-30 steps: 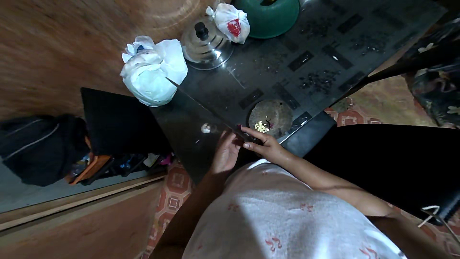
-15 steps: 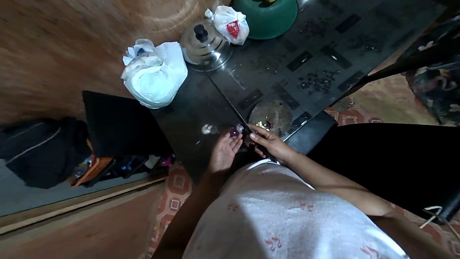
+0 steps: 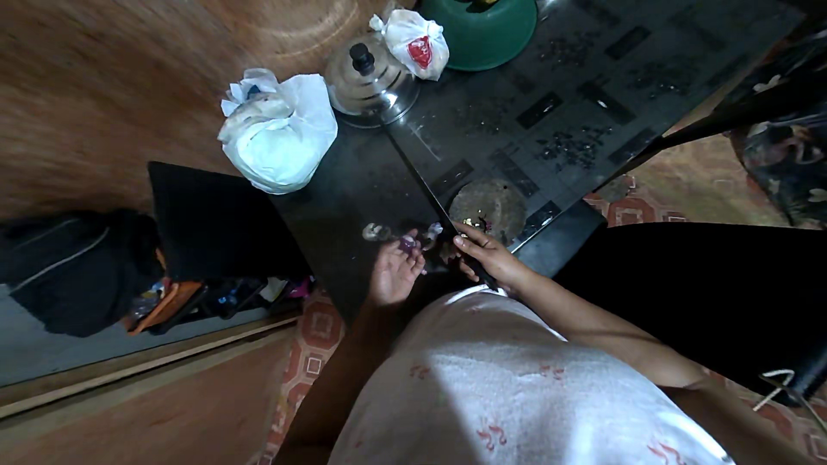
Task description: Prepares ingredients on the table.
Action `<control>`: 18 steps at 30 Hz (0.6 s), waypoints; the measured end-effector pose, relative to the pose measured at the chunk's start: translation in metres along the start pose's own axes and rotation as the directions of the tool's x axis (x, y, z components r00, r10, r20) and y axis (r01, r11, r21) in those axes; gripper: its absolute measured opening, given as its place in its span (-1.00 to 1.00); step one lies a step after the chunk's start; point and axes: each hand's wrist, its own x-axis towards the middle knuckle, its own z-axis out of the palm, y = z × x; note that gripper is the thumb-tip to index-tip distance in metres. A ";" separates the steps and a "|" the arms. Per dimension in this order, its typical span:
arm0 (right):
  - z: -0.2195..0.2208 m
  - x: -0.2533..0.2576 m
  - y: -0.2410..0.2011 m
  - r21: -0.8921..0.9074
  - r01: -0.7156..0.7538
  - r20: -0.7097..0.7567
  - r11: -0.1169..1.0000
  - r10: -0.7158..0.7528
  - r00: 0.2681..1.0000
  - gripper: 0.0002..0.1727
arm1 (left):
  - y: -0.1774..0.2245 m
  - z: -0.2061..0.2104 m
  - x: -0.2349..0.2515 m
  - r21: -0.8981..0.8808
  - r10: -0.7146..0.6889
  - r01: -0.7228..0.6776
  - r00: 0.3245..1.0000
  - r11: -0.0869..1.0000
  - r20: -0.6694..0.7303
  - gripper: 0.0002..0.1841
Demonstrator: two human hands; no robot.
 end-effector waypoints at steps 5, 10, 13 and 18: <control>0.003 0.002 0.002 -0.094 -0.018 0.044 0.995 0.022 0.999 -0.40 | 0.002 0.001 -0.001 -0.067 -0.040 0.037 0.998 0.997 -0.049 -0.68; 0.010 0.002 0.004 -0.237 0.019 0.108 0.971 0.007 0.994 -0.13 | -0.001 0.004 0.000 -0.019 -0.027 0.026 0.999 0.999 -0.020 -0.68; 0.014 0.001 0.006 -0.358 0.101 0.088 0.928 -0.074 0.993 0.01 | -0.005 -0.004 0.003 0.063 0.012 -0.017 0.997 0.998 0.078 -0.65; 0.013 0.003 0.012 -0.468 0.286 0.148 0.836 -0.245 0.958 0.06 | -0.011 -0.012 0.005 0.063 0.082 -0.098 0.973 0.993 0.216 -0.61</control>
